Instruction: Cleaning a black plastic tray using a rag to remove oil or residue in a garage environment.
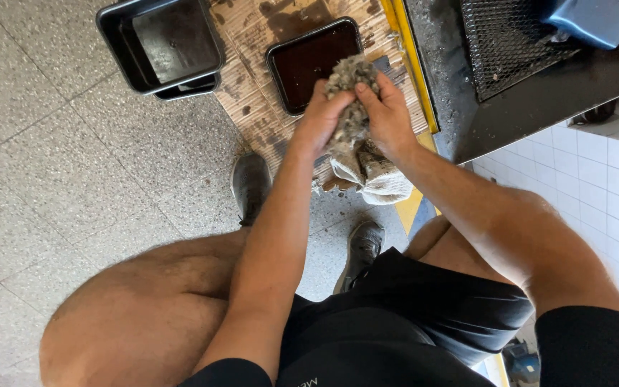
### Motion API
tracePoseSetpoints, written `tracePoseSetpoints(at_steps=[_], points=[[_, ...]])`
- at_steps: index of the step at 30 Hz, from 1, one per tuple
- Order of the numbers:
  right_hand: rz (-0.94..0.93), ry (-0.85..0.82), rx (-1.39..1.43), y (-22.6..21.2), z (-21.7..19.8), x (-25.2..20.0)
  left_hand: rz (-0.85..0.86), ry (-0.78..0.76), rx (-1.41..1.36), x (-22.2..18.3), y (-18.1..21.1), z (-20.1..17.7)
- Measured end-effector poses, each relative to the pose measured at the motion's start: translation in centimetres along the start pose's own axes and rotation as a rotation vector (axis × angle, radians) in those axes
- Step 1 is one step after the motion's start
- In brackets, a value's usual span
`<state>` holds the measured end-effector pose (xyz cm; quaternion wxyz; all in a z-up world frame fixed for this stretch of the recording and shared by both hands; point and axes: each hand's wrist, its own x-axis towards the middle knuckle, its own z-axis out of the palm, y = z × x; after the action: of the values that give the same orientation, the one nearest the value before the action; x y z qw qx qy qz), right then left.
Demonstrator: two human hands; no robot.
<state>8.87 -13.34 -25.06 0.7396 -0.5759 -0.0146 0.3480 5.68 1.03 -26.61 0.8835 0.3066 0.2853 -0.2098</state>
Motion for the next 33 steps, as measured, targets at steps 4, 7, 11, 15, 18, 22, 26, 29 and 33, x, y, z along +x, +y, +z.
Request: tracePoseSetpoints(at_steps=[4, 7, 11, 15, 18, 22, 26, 29, 33], points=[[0.12, 0.328, -0.427, 0.1, -2.2, 0.5, -0.242, 0.14, 0.465, -1.3, -1.2, 1.6], [0.046, 0.375, -0.611, -0.7, -3.5, 1.3, -0.215, 0.224, 0.646, -1.3, -2.1, 1.1], [-0.287, 0.253, -1.161, 0.3, -3.2, 4.4, 0.16, 0.983, 1.165, 1.8, -3.2, -5.4], [-0.563, -0.072, -1.528, 5.4, -2.1, 9.2, 0.144, 0.913, 1.147, 5.9, -2.0, -11.9], [-0.587, -0.462, -1.579, 9.0, -2.5, 12.2, 0.259, 0.721, 1.101, 7.5, -1.0, -13.2], [-0.928, -0.402, -1.826, 8.4, -2.8, 11.4, 0.232, 0.702, 1.091, 8.3, -2.4, -14.0], [-0.997, -0.322, -1.752, 8.5, -2.6, 13.2, 0.307, 0.703, 1.085, 8.7, -3.1, -14.5], [-0.502, -0.794, -1.886, 9.6, -3.0, 13.4, 0.264, 0.739, 1.123, 8.4, -2.6, -14.0], [-0.85, -0.684, -2.322, 9.5, -2.3, 13.5, 0.238, 0.718, 1.108, 8.0, -2.2, -13.4]])
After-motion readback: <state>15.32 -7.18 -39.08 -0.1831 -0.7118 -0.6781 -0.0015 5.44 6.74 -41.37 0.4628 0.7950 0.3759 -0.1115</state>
